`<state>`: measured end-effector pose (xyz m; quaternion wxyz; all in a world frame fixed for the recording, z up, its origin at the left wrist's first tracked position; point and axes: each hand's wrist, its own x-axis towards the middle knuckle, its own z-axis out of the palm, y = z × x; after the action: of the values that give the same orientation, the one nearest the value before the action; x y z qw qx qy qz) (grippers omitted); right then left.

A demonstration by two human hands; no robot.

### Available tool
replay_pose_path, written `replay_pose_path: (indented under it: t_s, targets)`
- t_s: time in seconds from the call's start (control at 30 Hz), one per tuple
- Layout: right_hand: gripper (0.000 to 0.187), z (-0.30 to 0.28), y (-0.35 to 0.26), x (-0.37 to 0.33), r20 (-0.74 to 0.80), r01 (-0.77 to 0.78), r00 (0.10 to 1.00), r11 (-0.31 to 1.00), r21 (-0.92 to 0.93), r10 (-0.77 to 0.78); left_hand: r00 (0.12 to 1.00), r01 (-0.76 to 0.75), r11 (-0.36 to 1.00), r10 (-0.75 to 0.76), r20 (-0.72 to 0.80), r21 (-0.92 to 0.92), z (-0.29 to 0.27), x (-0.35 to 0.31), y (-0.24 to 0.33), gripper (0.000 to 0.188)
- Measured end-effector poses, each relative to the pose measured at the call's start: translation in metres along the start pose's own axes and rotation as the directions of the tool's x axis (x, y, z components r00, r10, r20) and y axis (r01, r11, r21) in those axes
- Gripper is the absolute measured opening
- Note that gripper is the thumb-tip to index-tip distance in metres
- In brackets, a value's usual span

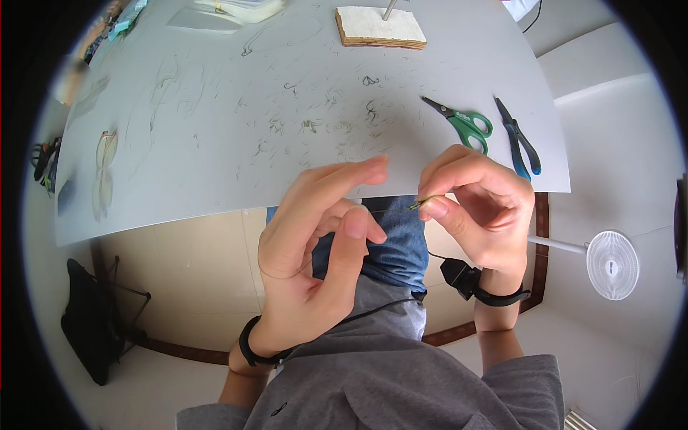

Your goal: Assembling fishing tackle components by hand, including tying line and organizing small pieces.

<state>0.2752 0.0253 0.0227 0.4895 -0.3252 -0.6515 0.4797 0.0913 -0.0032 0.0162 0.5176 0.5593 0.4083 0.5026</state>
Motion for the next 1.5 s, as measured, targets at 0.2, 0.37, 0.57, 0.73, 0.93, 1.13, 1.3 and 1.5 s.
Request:
replay_pose_path:
  t_s: [0.2,0.37,0.57,0.73,0.93,1.13,1.3,1.5]
  targets:
    - [0.014,-0.017,-0.006,-0.001,-0.051,0.066,0.996,0.993,-0.097,-0.072,0.899,-0.431,0.825,0.43,-0.088,-0.367,-0.004,-0.005,-0.005,0.018]
    - [0.012,-0.036,-0.027,0.003,-0.09,0.12,0.986,0.976,-0.18,-0.137,0.913,-0.231,0.788,0.379,0.154,-0.57,-0.03,-0.01,0.009,0.016]
    - [0.01,-0.051,-0.056,0.019,-0.059,0.196,0.973,0.937,-0.291,-0.222,0.95,-0.185,0.806,0.293,0.107,-0.562,-0.031,0.014,0.015,0.017]
    - [0.004,-0.058,-0.09,0.045,0.049,0.303,0.949,0.862,-0.407,-0.311,0.755,-0.643,0.762,0.615,0.23,0.073,-0.045,0.044,0.041,0.019]
    - [0.006,-0.075,-0.123,0.107,0.095,0.379,0.916,0.766,-0.519,-0.39,0.645,-0.655,0.434,0.747,0.158,0.619,-0.028,0.09,0.063,0.012]
    - [0.009,-0.091,-0.126,0.192,0.132,0.35,0.934,0.781,-0.517,-0.332,0.645,-0.666,0.623,0.757,-0.104,0.41,-0.031,0.168,0.053,0.009]
    - [0.009,-0.104,-0.105,0.239,0.172,0.414,0.904,0.705,-0.575,-0.391,0.698,-0.607,0.732,0.677,-0.233,0.309,-0.027,0.202,0.038,0.01]
    - [0.008,-0.105,-0.1,0.244,0.168,0.306,0.952,0.792,-0.528,-0.255,0.755,-0.546,0.787,0.611,-0.238,0.288,-0.023,0.209,0.019,0.014]
